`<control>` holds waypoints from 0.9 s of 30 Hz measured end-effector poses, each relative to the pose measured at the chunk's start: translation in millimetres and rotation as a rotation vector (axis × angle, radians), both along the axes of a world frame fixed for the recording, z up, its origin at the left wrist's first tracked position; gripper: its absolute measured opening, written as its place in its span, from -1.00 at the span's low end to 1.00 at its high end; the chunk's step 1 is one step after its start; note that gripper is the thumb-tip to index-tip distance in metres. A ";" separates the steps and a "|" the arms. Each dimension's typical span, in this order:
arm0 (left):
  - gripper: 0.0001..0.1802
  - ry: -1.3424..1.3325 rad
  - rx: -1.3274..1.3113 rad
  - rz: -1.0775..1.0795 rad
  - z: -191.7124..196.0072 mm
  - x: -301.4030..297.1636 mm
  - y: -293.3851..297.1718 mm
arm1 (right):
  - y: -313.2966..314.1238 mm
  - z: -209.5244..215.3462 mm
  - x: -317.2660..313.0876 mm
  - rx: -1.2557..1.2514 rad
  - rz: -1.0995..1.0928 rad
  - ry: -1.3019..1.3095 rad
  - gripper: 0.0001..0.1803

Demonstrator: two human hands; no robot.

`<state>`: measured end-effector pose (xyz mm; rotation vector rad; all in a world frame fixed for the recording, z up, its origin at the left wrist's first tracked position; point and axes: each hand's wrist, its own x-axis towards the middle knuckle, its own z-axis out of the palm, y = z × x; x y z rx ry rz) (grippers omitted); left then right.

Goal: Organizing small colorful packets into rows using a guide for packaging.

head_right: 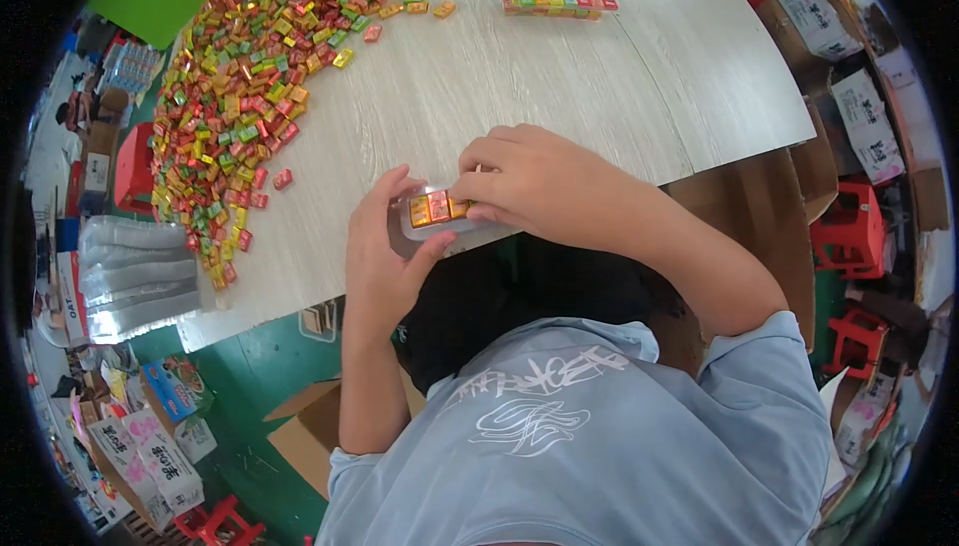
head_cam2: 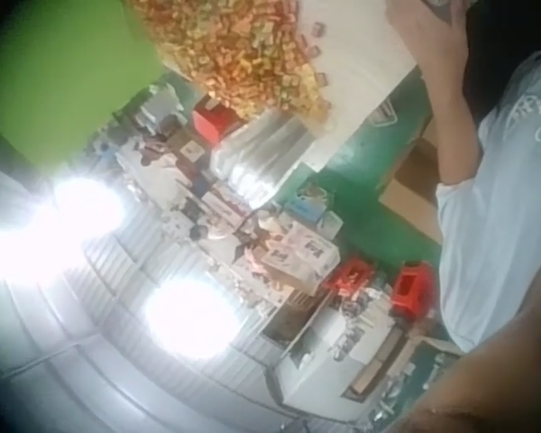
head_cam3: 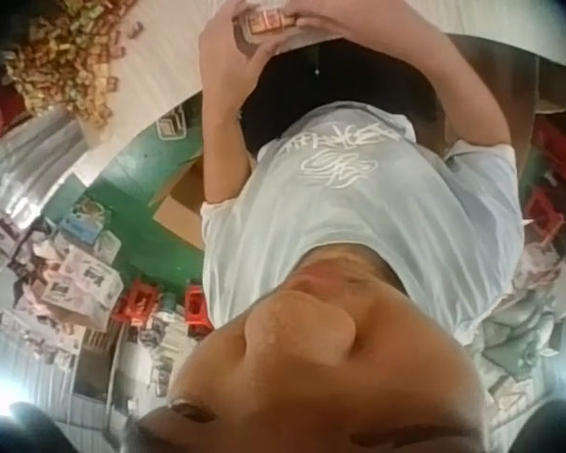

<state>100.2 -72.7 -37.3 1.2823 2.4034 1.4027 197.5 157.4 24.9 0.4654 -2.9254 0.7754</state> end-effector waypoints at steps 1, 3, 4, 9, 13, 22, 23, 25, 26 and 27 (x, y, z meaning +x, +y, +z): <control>-0.16 -0.006 -0.002 -0.017 1.4 -1.5 0.8 | 1.8 0.6 -1.5 0.034 0.020 0.050 -0.73; -0.14 -0.002 0.004 -0.023 3.6 -1.2 -1.0 | 0.7 1.6 -3.6 0.086 0.062 0.072 -0.73; -0.15 0.000 -0.008 -0.012 5.7 -0.1 -4.4 | -1.2 1.7 -5.7 0.161 0.101 0.096 -0.72; -0.14 -0.057 -0.014 -0.018 7.4 -4.7 -7.4 | 1.4 11.8 -15.1 0.317 0.204 0.106 -0.68; -0.11 -0.117 -0.022 -0.008 7.7 -3.9 -7.5 | 4.9 20.9 -19.9 0.221 0.180 0.048 -0.67; -0.15 -0.056 -0.006 -0.011 5.5 -3.9 -8.5 | 110.9 49.6 -52.9 0.401 -0.106 0.319 -0.75; -0.15 -0.052 0.000 -0.018 6.3 -4.0 -7.0 | 134.1 44.7 -56.3 0.447 -0.167 0.318 -0.76; -0.16 -0.065 -0.012 -0.023 6.9 -4.7 -6.3 | 169.7 31.2 -64.3 0.496 -0.171 0.297 -0.76; -0.16 -0.059 -0.013 -0.017 6.4 -4.9 -6.2 | 183.3 22.9 -68.3 0.538 -0.168 0.273 -0.77; -0.17 -0.055 -0.016 -0.023 6.3 -4.6 -6.4 | 193.5 17.7 -70.1 0.539 -0.166 0.278 -0.77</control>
